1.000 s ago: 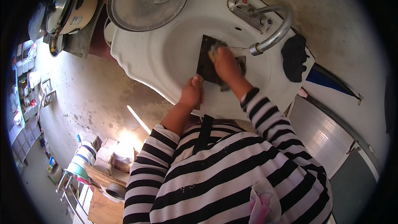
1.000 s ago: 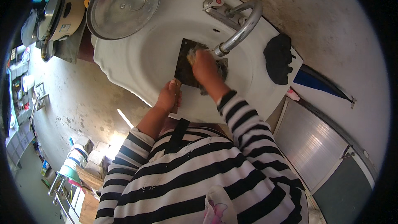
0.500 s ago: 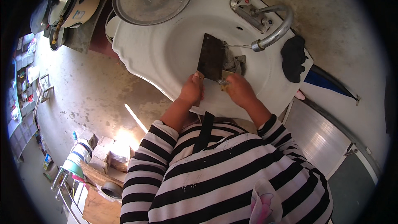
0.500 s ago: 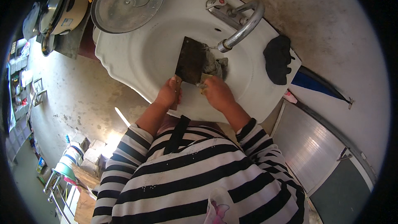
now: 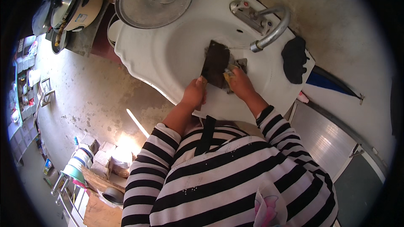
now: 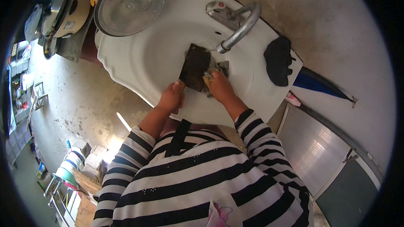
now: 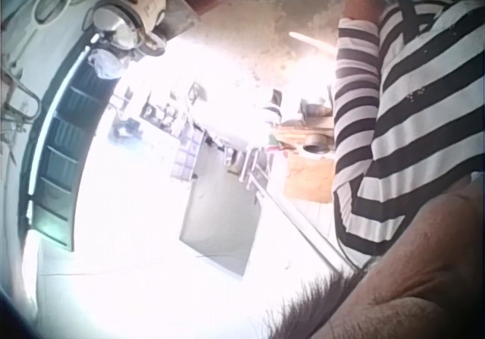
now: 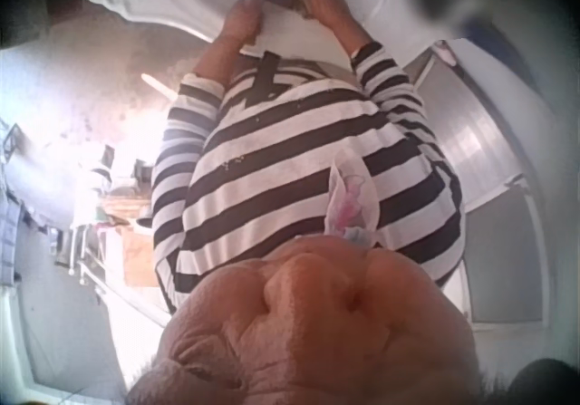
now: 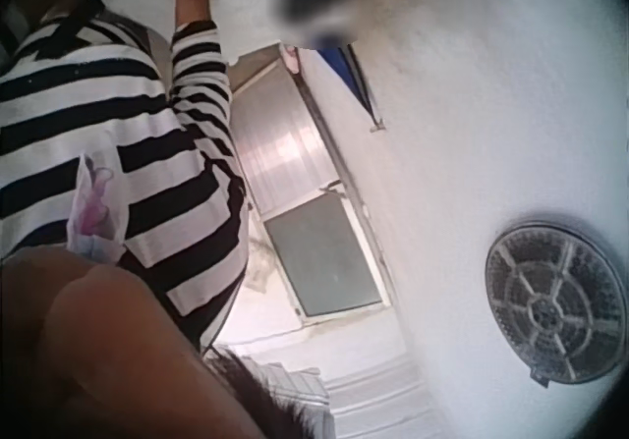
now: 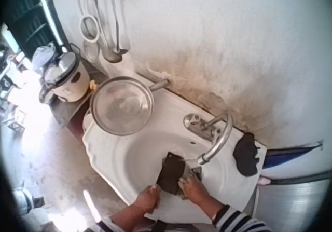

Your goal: The person scrubs a metal cleaver with a sponge under running water, then scrubs a round metal pot lid with the same sponge. The person rinses both items and places them aside.

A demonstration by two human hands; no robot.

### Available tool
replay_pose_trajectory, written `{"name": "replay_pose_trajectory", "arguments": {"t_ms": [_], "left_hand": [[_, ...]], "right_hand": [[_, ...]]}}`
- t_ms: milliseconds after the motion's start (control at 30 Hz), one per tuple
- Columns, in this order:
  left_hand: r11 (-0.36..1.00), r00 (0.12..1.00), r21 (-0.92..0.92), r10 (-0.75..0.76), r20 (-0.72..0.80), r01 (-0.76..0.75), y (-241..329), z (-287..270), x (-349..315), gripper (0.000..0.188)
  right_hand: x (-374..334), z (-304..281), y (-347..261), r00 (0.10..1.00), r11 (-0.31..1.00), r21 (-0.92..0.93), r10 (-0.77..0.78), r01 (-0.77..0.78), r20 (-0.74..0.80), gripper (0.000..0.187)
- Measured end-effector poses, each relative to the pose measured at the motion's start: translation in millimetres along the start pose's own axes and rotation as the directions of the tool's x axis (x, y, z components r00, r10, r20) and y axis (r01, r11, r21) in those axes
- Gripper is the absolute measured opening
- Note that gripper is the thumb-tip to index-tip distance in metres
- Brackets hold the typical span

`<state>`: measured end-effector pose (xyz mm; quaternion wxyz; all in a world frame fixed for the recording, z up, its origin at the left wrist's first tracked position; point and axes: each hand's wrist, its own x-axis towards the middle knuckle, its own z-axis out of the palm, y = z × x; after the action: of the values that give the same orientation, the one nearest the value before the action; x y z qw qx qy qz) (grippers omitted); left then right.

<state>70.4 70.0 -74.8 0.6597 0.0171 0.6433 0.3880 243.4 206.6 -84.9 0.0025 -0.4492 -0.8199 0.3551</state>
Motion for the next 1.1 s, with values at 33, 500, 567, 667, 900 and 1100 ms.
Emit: {"name": "replay_pose_trajectory", "arguments": {"t_ms": [33, 500, 567, 667, 900, 1100], "left_hand": [[0.999, 0.999, -0.012, 0.033, -0.015, -0.033, 1.8, 0.0, 0.3, 0.045], [0.993, 0.997, 0.118, 0.01, 0.076, -0.019, 10.7, -5.8, -11.5, 0.044], [0.934, 0.976, 0.284, 0.201, 0.088, -0.218, 18.2, -1.1, -34.6, 0.041], [0.528, 0.849, 0.715, 0.5, 0.174, -0.458, 32.9, 2.0, -60.5, 0.044], [0.221, 0.869, 0.932, 0.469, 0.157, -0.288, 29.6, 0.0, -43.9, 0.05], [0.199, 0.895, 0.965, 0.441, 0.067, -0.17, 6.6, 3.3, -29.6, 0.036]], "right_hand": [[2.8, -7.7, -0.2, 0.997, 0.997, -0.011, 0.077, -0.077, -0.012, 0.027], [30.2, -6.6, 0.3, 0.978, 0.916, 0.376, 0.188, -0.141, -0.09, 0.027], [21.0, -34.9, 15.4, 0.959, 0.878, 0.465, 0.219, -0.112, -0.183, 0.027], [9.7, -63.6, 21.8, 0.952, 0.897, 0.433, 0.204, -0.087, -0.23, 0.026], [21.6, -50.8, 22.2, 0.961, 0.843, 0.529, 0.22, -0.101, -0.168, 0.029], [64.5, -10.4, 2.5, 0.98, 0.986, 0.119, 0.134, -0.118, -0.144, 0.03]]}}
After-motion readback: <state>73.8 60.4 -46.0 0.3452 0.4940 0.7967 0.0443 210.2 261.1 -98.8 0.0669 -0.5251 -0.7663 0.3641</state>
